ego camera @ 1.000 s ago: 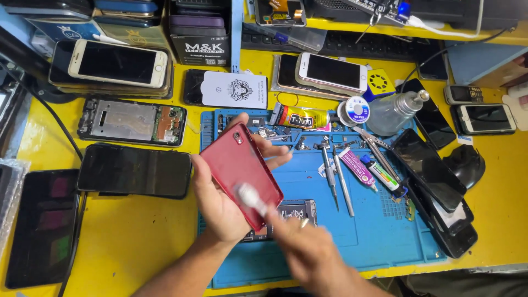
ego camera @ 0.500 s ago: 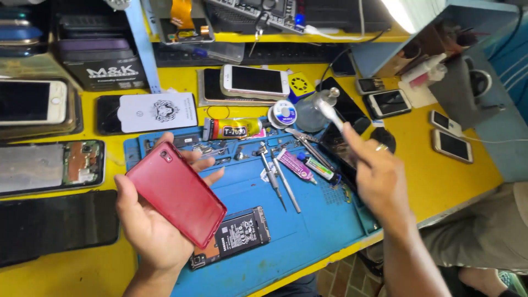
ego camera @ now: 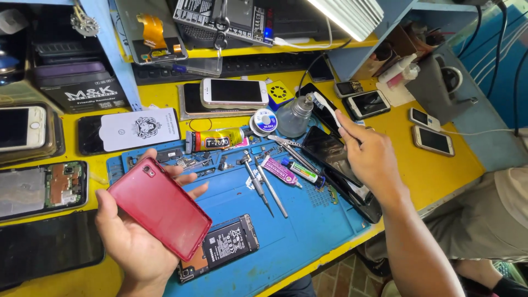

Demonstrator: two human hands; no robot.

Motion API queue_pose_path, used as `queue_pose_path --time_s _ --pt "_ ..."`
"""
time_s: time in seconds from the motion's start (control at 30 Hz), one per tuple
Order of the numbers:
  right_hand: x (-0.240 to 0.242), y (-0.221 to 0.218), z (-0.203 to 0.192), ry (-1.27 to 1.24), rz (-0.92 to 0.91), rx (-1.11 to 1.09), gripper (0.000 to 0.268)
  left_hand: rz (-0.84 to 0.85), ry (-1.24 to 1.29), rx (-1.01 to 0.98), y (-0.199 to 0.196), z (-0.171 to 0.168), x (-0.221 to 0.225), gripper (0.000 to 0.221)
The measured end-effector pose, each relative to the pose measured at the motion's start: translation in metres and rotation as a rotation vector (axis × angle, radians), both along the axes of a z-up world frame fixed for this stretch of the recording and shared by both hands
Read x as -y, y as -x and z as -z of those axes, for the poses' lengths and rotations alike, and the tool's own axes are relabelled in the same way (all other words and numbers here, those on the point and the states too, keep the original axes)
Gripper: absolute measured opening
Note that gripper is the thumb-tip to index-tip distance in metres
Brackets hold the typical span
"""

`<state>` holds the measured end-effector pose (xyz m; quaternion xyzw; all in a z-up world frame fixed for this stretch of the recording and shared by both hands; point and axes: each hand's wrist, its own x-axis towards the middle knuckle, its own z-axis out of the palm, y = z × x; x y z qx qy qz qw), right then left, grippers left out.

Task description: Cleaning a red smartphone back cover using a toothbrush and cleaning solution at a repair station.

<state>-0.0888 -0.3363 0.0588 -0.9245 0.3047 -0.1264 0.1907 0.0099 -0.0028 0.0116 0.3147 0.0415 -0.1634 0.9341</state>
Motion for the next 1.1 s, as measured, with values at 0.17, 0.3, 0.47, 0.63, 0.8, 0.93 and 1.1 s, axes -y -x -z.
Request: queue_pose_path --time_s 0.17,0.3,0.47,0.63,0.8,0.93,1.1 --pt "0.004 0.000 0.006 0.068 -0.065 0.019 0.045 -0.003 -0.022 -0.004 0.001 -0.002 0.003 0.087" --pt "0.001 0.000 0.005 0.085 -0.082 0.006 0.044 0.001 -0.015 -0.006 0.002 0.001 0.003 0.087" --pt "-0.006 0.007 0.005 0.096 -0.120 0.100 0.041 -0.004 0.087 0.040 0.003 0.006 0.007 0.083" --pt "-0.083 0.034 0.048 -0.154 -0.185 0.191 0.046 -0.019 0.360 0.087 0.005 0.012 0.001 0.074" --pt "-0.184 0.057 0.109 -0.357 -0.726 0.173 0.058 0.074 0.393 0.164 0.007 0.014 -0.004 0.072" --pt "-0.189 0.042 0.120 -0.229 -0.690 0.138 0.057 0.056 0.414 0.170 0.011 0.016 -0.003 0.073" --pt "-0.204 0.046 0.124 -0.154 -0.894 0.204 0.056 -0.016 0.332 0.201 0.012 0.008 -0.004 0.072"
